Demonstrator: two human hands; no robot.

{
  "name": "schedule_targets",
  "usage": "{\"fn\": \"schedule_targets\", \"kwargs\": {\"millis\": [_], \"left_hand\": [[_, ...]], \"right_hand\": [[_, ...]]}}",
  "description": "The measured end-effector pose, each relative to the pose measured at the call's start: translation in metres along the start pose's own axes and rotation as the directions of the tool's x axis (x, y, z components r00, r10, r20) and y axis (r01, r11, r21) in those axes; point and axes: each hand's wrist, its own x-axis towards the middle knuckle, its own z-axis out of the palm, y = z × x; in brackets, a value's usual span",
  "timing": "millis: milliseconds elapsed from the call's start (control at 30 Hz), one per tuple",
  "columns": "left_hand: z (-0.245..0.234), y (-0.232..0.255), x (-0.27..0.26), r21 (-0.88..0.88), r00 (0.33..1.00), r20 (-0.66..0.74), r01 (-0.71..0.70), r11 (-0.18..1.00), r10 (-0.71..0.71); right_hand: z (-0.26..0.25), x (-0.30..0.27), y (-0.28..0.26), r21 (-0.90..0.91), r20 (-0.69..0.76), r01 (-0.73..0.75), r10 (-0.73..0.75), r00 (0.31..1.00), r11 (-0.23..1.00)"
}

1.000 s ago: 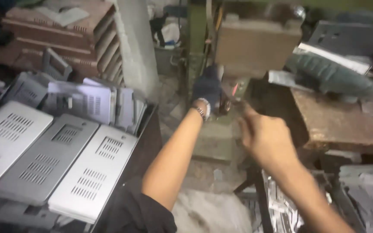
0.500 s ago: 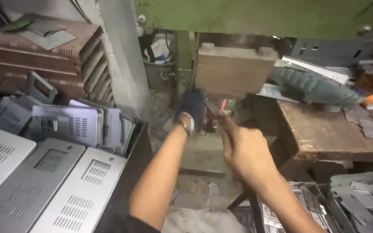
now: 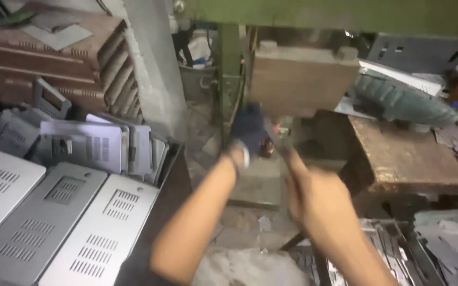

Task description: Spot welding small metal components onto larger metal enclosure panels using an industrial machine.

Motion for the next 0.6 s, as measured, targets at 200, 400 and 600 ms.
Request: {"fn": "schedule_targets", "kwargs": {"millis": [200, 400, 600], "left_hand": [[0.017, -0.013, 0.007, -0.062, 0.992, 0.016, 0.122, 0.991, -0.121], [-0.096, 0.112, -0.050, -0.332, 0.911, 0.191, 0.409, 0.850, -0.365], [0.011, -0.007, 0.022, -0.091, 0.995, 0.087, 0.061, 0.994, -0.053]], "right_hand": [[-0.001, -0.004, 0.008, 0.035, -0.065, 0.088, -0.085, 0.994, 0.996], [-0.008, -0.103, 0.047, -0.153, 0.104, -0.219, 0.236, 0.966, 0.964], [0.001, 0.005, 0.003, -0.037, 0.070, -0.088, 0.090, 0.993, 0.995]]}}
